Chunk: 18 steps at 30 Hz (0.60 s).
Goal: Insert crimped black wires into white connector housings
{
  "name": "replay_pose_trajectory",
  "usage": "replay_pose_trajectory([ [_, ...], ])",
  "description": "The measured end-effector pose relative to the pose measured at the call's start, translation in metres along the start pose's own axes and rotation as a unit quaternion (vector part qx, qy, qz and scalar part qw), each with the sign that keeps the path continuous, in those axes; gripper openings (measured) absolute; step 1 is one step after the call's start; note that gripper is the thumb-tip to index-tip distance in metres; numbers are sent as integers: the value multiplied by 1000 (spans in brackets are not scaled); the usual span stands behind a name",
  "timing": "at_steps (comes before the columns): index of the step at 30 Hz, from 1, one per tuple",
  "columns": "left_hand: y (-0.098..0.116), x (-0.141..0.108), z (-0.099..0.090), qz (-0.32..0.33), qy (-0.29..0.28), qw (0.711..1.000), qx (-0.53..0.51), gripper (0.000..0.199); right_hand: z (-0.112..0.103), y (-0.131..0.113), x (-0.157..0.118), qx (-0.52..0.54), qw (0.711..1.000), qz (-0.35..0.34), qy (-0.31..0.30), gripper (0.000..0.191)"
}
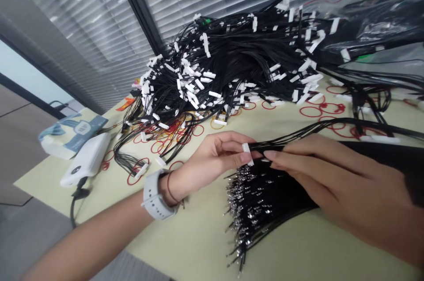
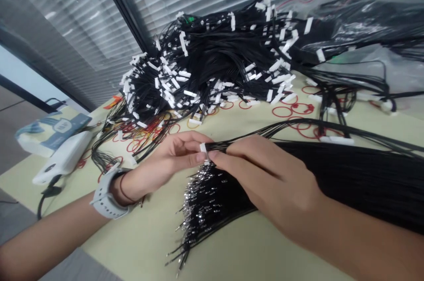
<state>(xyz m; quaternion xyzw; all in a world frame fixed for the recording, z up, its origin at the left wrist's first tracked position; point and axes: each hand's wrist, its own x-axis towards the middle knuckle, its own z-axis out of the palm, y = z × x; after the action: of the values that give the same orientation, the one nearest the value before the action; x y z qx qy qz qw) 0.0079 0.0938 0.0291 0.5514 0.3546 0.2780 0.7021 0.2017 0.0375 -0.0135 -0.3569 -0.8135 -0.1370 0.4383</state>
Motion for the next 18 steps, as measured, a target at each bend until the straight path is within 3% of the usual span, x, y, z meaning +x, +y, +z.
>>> replay_pose_trajectory([
  [2,-1,0,0,3,11,1000,16,22,3,1,2,-7,1000,-15,9,20],
  [7,-1,1,1,9,25,998,64,18,13,2,5,5,998,56,19,10],
  [18,1,-3,6,12,30,989,143,17,17,6,3,-8,999,40,-15,12],
])
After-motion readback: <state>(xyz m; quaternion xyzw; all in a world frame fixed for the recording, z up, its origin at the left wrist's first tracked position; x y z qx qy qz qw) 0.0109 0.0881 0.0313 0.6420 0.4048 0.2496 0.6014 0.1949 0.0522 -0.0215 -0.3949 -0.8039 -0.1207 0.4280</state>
